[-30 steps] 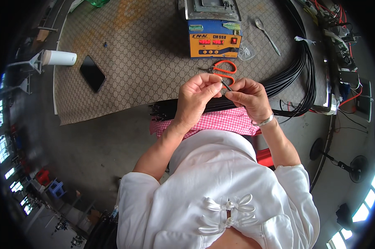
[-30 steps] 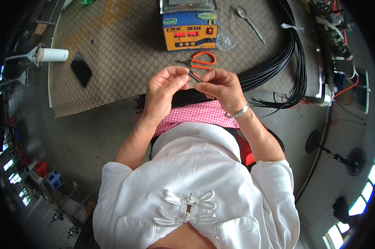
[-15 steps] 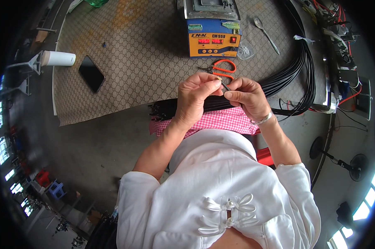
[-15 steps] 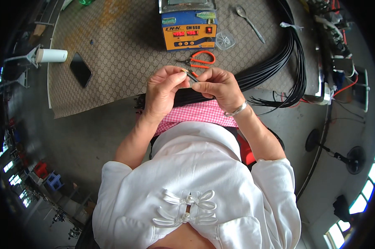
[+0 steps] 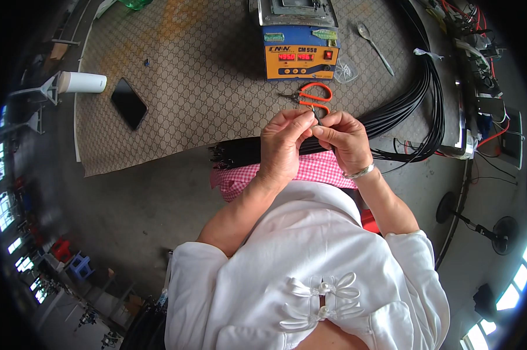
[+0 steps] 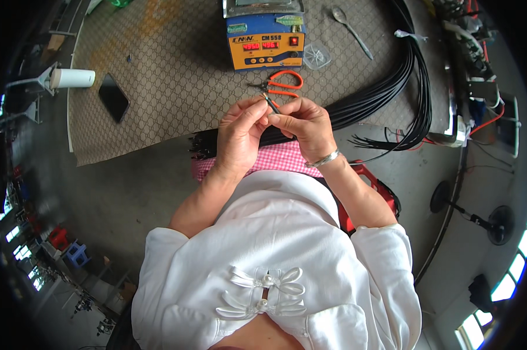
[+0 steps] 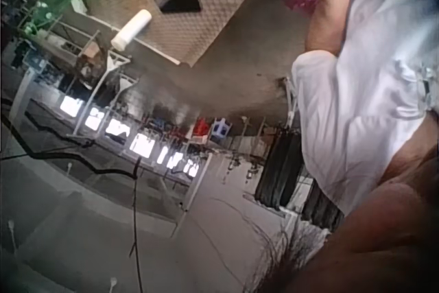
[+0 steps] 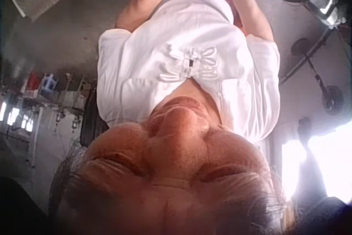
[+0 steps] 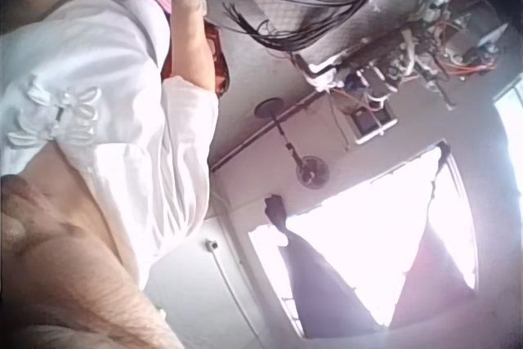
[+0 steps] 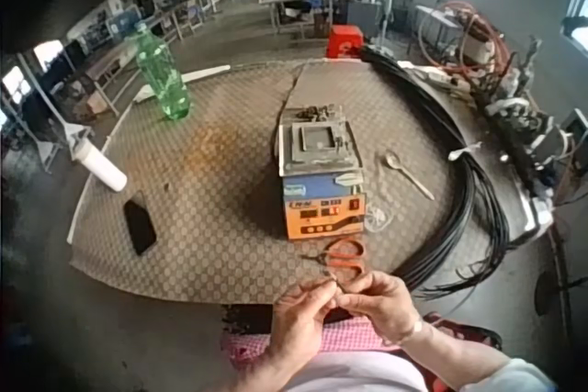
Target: The person is stripping small wires and assembling them into electronic components using a specialized tool on a workbench.
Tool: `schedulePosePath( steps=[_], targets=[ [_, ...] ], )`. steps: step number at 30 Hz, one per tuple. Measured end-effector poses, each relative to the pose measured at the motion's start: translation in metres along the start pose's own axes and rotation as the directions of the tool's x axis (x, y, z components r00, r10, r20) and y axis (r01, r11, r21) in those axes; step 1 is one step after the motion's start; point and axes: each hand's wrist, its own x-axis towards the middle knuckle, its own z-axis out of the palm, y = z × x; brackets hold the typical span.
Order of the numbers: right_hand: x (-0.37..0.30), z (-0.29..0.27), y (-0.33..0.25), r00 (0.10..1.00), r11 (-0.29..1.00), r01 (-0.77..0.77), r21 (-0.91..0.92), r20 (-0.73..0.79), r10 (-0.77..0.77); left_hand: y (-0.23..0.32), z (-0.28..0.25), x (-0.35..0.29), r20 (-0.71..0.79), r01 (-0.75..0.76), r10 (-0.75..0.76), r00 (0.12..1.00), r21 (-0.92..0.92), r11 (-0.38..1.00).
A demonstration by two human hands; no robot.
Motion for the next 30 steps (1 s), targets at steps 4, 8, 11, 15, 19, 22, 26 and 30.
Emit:
schedulePosePath(
  steps=[4,8,11,15,19,22,26,30],
  targets=[
    [0.001,-0.001,-0.001,0.999,0.999,-0.03,0.012,0.011,0.03,0.001,0.002,-0.001,-0.012,0.03,-0.03,0.999,-0.024,0.999],
    [0.0,0.0,-0.005,0.994,0.997,-0.073,0.033,0.08,0.07,0.008,0.0,0.002,0.014,0.126,-0.125,0.992,-0.076,0.989],
    [0.0,-0.002,-0.004,0.992,0.996,-0.085,0.037,0.099,0.081,0.012,-0.002,0.005,0.061,0.183,-0.18,0.982,-0.058,0.981],
    [0.0,-0.002,-0.004,0.986,0.992,-0.108,0.061,0.133,0.099,0.014,-0.003,0.004,0.101,0.243,-0.233,0.967,-0.094,0.965],
    [0.0,-0.002,-0.006,0.978,0.986,-0.14,0.096,0.168,0.122,0.013,-0.004,0.005,0.134,0.298,-0.279,0.951,-0.159,0.941],
    [0.0,-0.003,-0.006,0.971,0.98,-0.165,0.112,0.19,0.142,0.014,-0.005,0.005,0.139,0.315,-0.294,0.946,-0.162,0.935],
    [0.0,-0.002,-0.007,0.964,0.975,-0.177,0.132,0.222,0.145,0.016,-0.006,0.004,0.14,0.337,-0.316,0.938,-0.164,0.927],
    [0.0,-0.002,-0.007,0.958,0.97,-0.197,0.142,0.238,0.16,0.018,-0.007,0.004,0.151,0.352,-0.33,0.932,-0.163,0.922]
  ],
)
